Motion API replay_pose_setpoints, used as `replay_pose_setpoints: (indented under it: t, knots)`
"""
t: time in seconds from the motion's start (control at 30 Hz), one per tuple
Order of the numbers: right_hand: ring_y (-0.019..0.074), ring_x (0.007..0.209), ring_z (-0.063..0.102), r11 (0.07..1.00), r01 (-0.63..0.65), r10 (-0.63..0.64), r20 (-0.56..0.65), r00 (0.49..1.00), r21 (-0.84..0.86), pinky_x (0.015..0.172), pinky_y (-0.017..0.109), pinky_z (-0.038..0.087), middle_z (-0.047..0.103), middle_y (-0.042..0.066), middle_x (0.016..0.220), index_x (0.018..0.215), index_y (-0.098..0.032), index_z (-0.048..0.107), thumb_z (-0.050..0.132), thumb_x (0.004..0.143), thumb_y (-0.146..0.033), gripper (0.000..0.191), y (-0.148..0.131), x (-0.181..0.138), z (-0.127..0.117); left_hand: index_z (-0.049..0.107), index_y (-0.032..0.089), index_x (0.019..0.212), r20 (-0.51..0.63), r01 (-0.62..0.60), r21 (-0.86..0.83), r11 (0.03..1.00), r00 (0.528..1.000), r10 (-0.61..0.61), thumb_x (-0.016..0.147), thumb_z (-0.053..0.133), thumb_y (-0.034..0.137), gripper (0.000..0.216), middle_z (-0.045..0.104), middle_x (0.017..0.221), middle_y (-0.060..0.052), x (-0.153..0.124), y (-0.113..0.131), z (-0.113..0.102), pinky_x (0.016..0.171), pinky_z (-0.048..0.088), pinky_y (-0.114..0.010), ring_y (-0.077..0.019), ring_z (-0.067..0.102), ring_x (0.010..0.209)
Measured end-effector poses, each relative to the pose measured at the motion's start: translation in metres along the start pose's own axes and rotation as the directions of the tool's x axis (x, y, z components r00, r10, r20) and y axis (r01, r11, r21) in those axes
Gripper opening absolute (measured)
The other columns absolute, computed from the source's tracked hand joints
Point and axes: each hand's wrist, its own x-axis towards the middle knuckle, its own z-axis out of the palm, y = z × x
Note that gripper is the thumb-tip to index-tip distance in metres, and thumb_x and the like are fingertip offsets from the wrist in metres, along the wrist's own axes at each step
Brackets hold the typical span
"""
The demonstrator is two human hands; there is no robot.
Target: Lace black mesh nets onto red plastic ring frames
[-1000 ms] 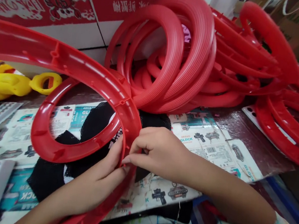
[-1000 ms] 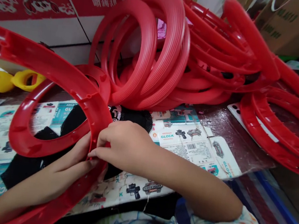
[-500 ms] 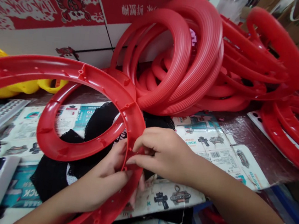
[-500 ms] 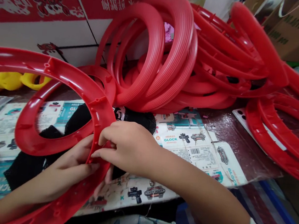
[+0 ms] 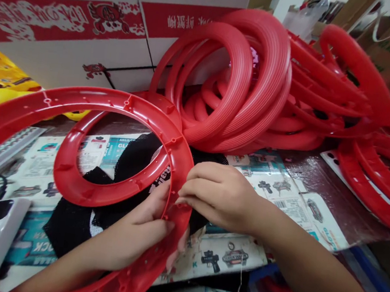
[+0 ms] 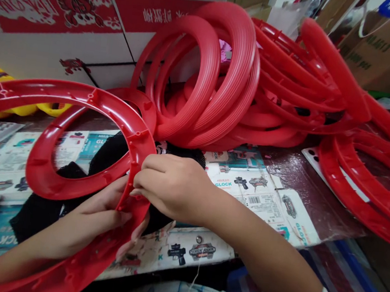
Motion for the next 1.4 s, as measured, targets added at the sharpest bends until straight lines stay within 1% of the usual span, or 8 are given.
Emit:
replay_pose_setpoints:
  t: [0.27,0.57,0.7,0.87,0.93,1.23,1.3,1.4]
  knots:
    - [0.0098,0.067,0.050,0.998,0.047,-0.050,-0.076,0.996,-0.045,0.062,0.021,0.043,0.063,0.004,0.079,0.079,-0.013,0.064,0.046,0.093,-0.013,0.023,-0.002,0.001,0.001,-0.010,0.033,0.145,0.010,0.038,0.010,0.999,0.999,-0.038,0.085,0.043,0.010,0.084,0.066,0.077,0.002,0.000,0.002,0.001,0.055,0.051,-0.023,-0.0127,0.063,0.057]
    - [0.0119,0.071,0.056,0.998,-0.067,0.068,0.018,0.998,-0.007,0.065,0.023,0.045,0.064,0.005,0.079,0.080,-0.012,0.066,0.052,0.091,-0.018,0.019,0.001,0.001,-0.001,-0.010,0.035,0.145,-0.019,0.077,0.061,0.995,0.997,-0.076,0.089,0.049,0.026,0.082,0.067,0.075,0.002,-0.001,-0.001,0.002,0.057,0.051,-0.026,-0.0130,0.062,0.054]
    - [0.0102,0.068,0.056,0.990,-0.119,0.119,0.003,0.993,0.071,0.063,0.021,0.044,0.063,0.003,0.075,0.076,-0.013,0.065,0.059,0.088,-0.021,0.015,-0.001,-0.001,0.001,0.015,0.028,0.135,-0.035,0.044,0.046,0.998,0.999,-0.042,0.091,0.049,0.042,0.058,0.067,0.070,-0.001,0.003,0.000,0.007,0.045,0.049,-0.026,-0.0145,0.059,0.043]
    - [0.0095,0.067,0.057,0.992,-0.117,0.116,0.016,0.993,0.043,0.062,0.020,0.045,0.065,0.003,0.076,0.079,-0.014,0.066,0.055,0.091,-0.025,0.020,0.000,-0.003,0.006,0.036,0.024,0.109,-0.277,-0.106,0.176,0.979,0.949,0.152,0.088,0.058,0.035,0.032,0.066,0.092,-0.004,0.010,-0.005,0.010,0.058,0.054,-0.027,-0.0159,0.068,0.063]
    - [0.0098,0.068,0.059,0.995,-0.099,0.099,0.021,0.995,0.018,0.061,0.020,0.045,0.066,0.004,0.078,0.084,-0.012,0.067,0.052,0.093,-0.024,0.021,0.002,-0.004,0.008,0.036,0.023,0.113,-0.308,-0.130,0.231,0.964,0.930,0.199,0.089,0.055,0.034,0.033,0.066,0.095,-0.005,0.011,-0.008,0.010,0.064,0.055,-0.029,-0.0163,0.068,0.070]
    - [0.0133,0.071,0.056,0.990,-0.007,0.009,0.014,1.000,-0.139,0.065,0.024,0.045,0.064,0.007,0.077,0.084,-0.010,0.067,0.047,0.096,-0.024,0.027,0.006,-0.003,0.006,0.009,0.030,0.146,-0.306,0.024,0.357,0.934,0.948,0.092,0.093,0.043,0.035,0.063,0.067,0.084,-0.003,0.008,-0.017,0.003,0.055,0.053,-0.030,-0.0181,0.062,0.060]
    - [0.0137,0.072,0.056,0.989,0.012,-0.009,0.018,1.000,-0.150,0.066,0.025,0.045,0.063,0.007,0.078,0.084,-0.010,0.066,0.047,0.096,-0.024,0.027,0.007,-0.002,0.005,0.010,0.028,0.149,-0.317,0.010,0.402,0.916,0.940,0.129,0.092,0.046,0.035,0.068,0.068,0.095,-0.007,0.007,-0.018,0.002,0.063,0.056,-0.034,-0.0219,0.066,0.073]
    - [0.0145,0.076,0.055,0.987,0.061,-0.050,0.076,0.996,-0.150,0.069,0.026,0.045,0.063,0.007,0.082,0.085,-0.011,0.064,0.042,0.095,-0.016,0.025,0.008,-0.001,0.002,0.025,0.025,0.148,-0.315,-0.043,0.487,0.872,0.923,0.222,0.089,0.052,0.033,0.065,0.060,0.122,-0.012,0.007,-0.017,0.002,0.088,0.053,-0.042,-0.0298,0.060,0.107]
